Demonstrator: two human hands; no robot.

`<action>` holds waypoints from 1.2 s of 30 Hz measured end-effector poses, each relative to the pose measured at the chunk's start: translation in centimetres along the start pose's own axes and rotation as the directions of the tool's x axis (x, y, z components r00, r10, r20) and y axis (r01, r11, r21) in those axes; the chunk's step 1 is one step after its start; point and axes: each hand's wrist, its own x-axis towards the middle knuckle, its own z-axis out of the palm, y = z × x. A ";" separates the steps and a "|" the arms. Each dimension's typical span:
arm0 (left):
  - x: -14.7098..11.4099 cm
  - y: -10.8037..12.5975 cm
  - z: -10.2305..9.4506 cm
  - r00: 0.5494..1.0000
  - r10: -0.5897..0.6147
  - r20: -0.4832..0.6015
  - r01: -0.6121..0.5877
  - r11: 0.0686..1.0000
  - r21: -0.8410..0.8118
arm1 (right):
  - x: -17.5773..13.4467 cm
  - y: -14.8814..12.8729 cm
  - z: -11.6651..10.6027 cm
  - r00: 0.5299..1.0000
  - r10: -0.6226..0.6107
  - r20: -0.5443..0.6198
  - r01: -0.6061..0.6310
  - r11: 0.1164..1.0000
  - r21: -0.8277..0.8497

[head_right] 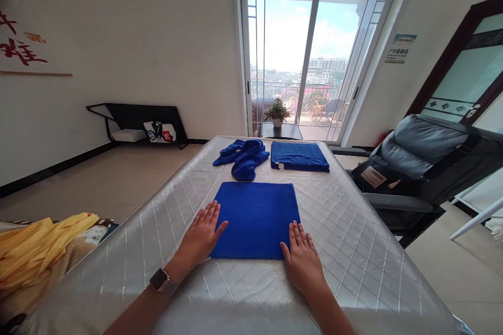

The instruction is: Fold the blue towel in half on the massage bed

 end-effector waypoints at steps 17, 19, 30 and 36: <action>2.1 15.3 0.5 0.843 0.496 0.206 -0.412 0.843 -0.346 | 0.0 0.3 -0.3 0.999 -0.028 0.016 0.027 0.998 0.048; 1.2 13.0 0.5 0.851 0.465 0.245 -0.382 0.867 -0.321 | -0.1 0.4 -0.4 1.000 -0.025 0.011 0.024 0.998 0.066; -5.5 -0.4 0.3 0.969 -0.003 0.246 0.023 0.996 -0.082 | -0.1 0.7 0.2 1.000 -0.027 -0.015 0.028 0.997 0.076; -6.1 0.2 0.0 0.964 -0.072 0.258 0.101 0.989 -0.105 | -0.1 0.5 -0.1 1.000 -0.022 -0.016 0.023 0.997 0.075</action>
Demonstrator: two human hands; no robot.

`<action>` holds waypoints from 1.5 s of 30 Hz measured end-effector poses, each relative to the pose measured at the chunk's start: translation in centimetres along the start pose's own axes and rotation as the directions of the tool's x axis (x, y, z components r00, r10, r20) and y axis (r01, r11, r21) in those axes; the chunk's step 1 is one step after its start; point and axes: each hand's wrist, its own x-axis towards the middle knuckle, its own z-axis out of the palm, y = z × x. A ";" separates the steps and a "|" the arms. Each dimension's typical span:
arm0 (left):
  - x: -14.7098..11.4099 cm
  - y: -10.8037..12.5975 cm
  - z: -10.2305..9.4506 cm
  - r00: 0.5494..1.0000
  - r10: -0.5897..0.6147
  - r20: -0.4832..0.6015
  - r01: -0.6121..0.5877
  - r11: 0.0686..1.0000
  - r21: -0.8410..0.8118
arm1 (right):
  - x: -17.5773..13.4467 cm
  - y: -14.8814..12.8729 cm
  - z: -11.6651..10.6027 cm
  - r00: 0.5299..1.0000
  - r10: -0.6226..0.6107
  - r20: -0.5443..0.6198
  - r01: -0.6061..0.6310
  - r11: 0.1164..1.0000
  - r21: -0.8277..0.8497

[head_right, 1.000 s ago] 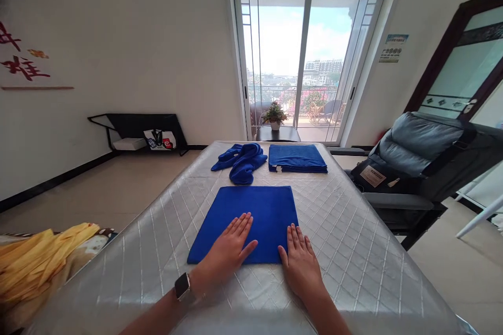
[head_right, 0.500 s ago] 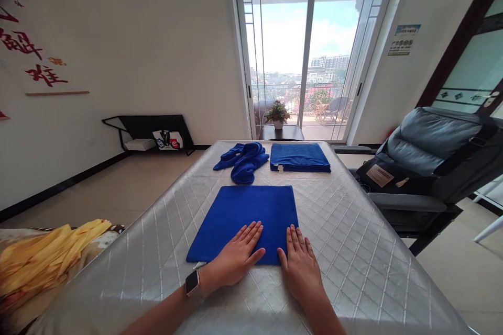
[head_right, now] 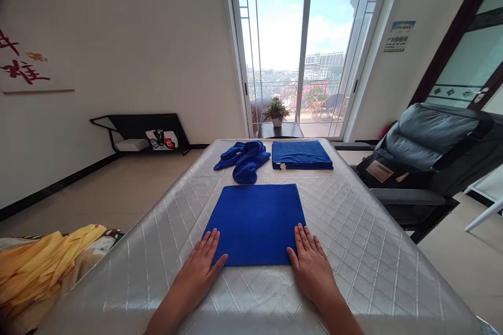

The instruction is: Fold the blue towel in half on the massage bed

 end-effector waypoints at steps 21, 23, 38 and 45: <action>0.1 -0.7 0.1 0.999 0.039 0.000 -0.039 0.999 0.025 | 8.8 -0.6 -2.3 1.000 0.024 -0.014 -0.024 1.000 -0.006; 0.1 -0.8 -0.1 1.000 0.011 0.016 -0.011 0.999 0.030 | 8.8 -0.2 -1.6 1.000 0.018 -0.011 -0.017 1.000 0.018; 12.1 18.1 -1.2 0.837 0.541 0.078 -0.532 0.839 -0.118 | 8.2 0.4 -1.2 0.997 -0.070 -0.022 0.070 0.997 -0.027; 12.7 16.6 1.3 0.877 0.480 0.019 -0.478 0.875 -0.078 | 8.2 0.1 -1.3 0.998 -0.061 -0.011 0.060 0.997 -0.037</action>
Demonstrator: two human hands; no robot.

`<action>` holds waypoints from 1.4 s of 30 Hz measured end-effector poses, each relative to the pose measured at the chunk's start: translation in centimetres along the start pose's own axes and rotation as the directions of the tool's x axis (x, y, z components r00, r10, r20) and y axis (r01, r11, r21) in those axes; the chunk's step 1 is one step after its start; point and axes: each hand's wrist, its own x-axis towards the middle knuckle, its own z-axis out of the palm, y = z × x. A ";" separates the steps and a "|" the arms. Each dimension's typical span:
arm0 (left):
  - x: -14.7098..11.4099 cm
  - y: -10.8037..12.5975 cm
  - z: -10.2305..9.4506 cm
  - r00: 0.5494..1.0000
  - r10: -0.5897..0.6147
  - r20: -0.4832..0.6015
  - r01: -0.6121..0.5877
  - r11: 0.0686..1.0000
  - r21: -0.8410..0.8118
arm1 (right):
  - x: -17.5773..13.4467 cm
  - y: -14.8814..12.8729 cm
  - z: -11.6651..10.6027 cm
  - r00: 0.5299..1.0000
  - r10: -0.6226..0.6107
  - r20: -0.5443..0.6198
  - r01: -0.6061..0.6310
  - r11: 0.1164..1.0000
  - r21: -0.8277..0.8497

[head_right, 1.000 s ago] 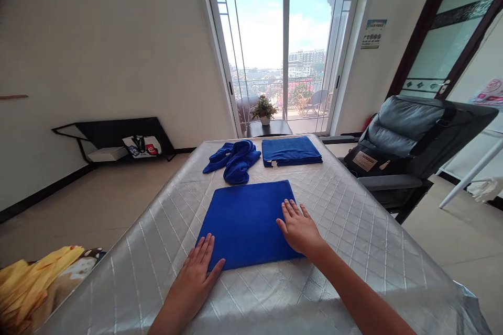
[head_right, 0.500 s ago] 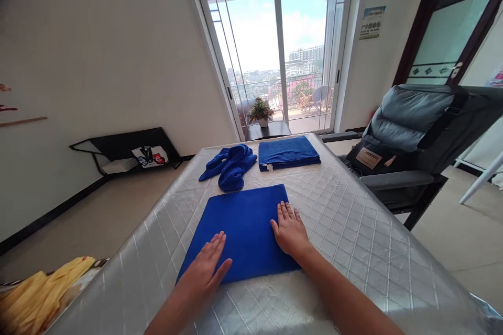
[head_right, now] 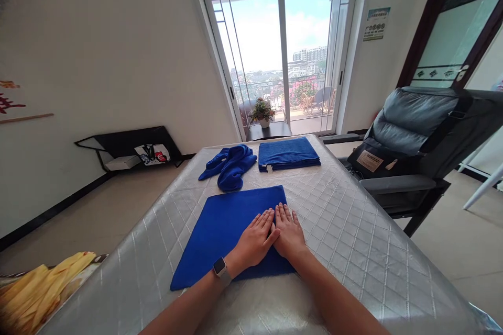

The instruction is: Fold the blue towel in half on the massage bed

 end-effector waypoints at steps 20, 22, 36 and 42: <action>-11.3 -15.2 -1.8 0.903 -0.417 -0.103 0.427 0.898 0.110 | 0.6 0.0 0.6 0.997 0.076 0.000 -0.076 0.996 0.045; -11.2 -15.2 -1.7 0.910 -0.400 -0.112 0.411 0.905 0.107 | 0.5 -0.1 0.6 0.997 0.075 -0.002 -0.075 0.997 0.024; -11.1 -15.1 -1.6 0.900 -0.425 -0.098 0.434 0.895 0.099 | 6.3 -0.3 -2.1 0.997 0.080 -0.004 -0.080 0.997 -0.017; -11.3 -15.1 -1.8 0.900 -0.434 -0.043 0.436 0.893 0.113 | 6.5 0.6 0.2 0.995 0.092 -0.031 -0.091 0.995 0.026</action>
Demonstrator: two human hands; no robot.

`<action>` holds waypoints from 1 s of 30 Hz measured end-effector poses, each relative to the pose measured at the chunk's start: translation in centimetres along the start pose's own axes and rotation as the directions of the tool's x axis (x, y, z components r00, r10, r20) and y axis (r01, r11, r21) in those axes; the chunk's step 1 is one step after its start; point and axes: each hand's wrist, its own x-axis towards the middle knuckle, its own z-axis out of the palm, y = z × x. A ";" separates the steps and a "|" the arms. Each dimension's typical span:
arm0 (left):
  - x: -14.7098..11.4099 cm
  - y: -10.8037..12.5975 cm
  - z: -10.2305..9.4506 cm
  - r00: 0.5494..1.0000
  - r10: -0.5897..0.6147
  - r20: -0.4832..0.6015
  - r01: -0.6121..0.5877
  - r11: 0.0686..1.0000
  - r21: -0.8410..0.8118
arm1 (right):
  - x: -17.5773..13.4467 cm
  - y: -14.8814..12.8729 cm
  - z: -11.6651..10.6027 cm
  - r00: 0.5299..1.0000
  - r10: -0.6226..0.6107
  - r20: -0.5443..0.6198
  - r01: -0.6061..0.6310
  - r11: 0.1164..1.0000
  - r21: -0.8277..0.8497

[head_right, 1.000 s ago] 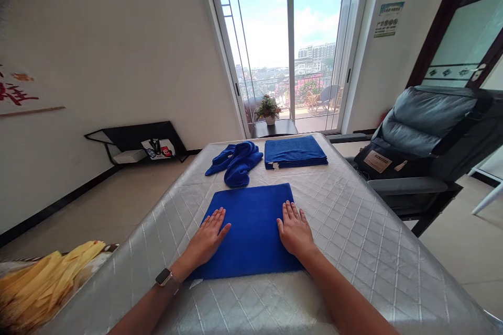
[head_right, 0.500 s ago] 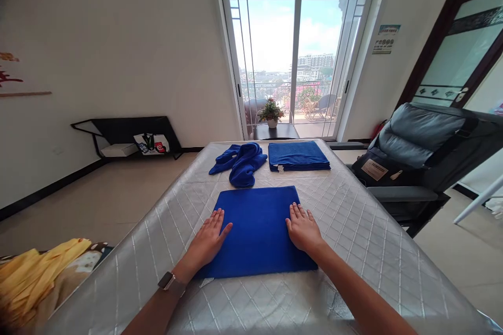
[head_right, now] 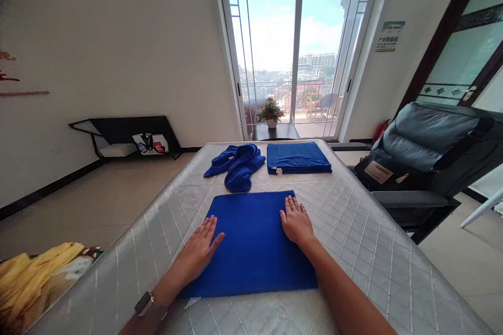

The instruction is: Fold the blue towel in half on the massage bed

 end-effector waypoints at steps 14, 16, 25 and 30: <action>2.0 3.1 -1.6 0.991 0.135 0.023 -0.133 0.989 -0.063 | -0.2 -0.1 -0.1 1.000 -0.009 -0.026 0.011 0.996 0.083; 3.2 6.9 -1.9 0.963 0.263 0.067 -0.255 0.962 -0.100 | -0.1 -0.1 0.0 0.999 -0.008 -0.032 0.011 0.996 0.086; 9.5 19.4 0.2 0.929 0.371 0.009 -0.362 0.911 -0.199 | -0.2 0.7 0.5 0.997 -0.072 -0.013 0.072 0.997 -0.013; 9.1 16.9 0.8 0.949 0.314 -0.008 -0.313 0.941 -0.128 | -0.3 0.3 0.2 0.998 -0.044 -0.055 0.045 0.999 0.022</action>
